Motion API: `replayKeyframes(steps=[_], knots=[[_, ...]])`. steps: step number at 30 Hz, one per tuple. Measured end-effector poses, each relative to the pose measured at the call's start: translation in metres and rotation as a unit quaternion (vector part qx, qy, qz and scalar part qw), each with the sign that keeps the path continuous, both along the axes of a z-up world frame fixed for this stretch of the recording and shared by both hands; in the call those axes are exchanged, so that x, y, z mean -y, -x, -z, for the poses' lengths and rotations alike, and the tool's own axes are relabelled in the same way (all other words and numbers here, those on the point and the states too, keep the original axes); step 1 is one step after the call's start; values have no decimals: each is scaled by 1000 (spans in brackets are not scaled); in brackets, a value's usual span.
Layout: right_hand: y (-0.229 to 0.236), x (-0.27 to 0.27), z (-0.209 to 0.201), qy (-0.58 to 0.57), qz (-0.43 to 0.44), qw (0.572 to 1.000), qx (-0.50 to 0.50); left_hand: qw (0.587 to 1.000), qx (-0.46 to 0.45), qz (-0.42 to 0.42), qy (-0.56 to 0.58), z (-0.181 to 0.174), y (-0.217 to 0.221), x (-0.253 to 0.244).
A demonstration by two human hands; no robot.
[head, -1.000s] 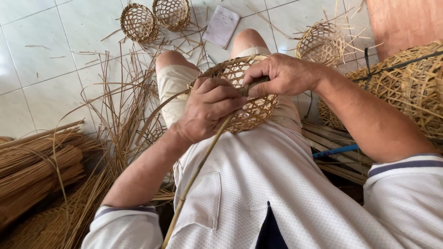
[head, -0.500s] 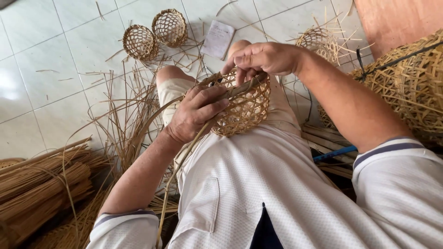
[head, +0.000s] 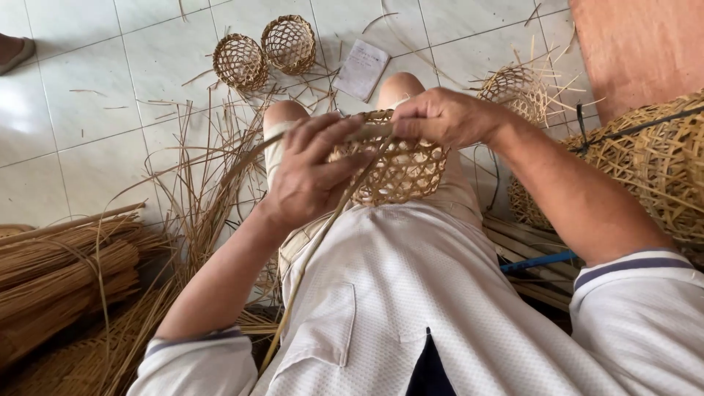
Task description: A person is weaving a small basket by hand using thin strips of flexible material.
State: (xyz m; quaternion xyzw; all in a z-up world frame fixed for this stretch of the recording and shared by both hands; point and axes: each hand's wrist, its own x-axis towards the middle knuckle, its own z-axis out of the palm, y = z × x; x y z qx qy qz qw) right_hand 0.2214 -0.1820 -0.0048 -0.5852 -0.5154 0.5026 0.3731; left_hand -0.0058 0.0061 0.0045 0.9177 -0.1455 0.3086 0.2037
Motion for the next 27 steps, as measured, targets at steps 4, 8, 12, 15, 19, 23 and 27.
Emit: replayKeyframes(steps=[4, 8, 12, 15, 19, 23, 27], knots=[[-13, 1, -6, 13, 49, 998, -28, 895, -201, 60, 393, -47, 44, 9], [-15, -1, -7, 21, 48, 998, -23, 728, -401, 121, 543, -55, 88, 1], [-17, 1, -2, 30, 53, 998, -29, 777, -524, -177, 301, -62, 134, -30], [-18, 2, -7, 14, 37, 999, -24, 790, -473, -243, 306, -58, 178, -55], [-18, 1, -17, 38, 26, 998, -41, 808, -408, -313, 287, -50, 241, -78], [-21, 4, -25, 61, 4, 994, -93, 709, -368, -513, 312, -47, 302, -92], [-39, 5, -2, 39, -3, 995, -96, 713, -327, -595, 173, -27, 367, -115]])
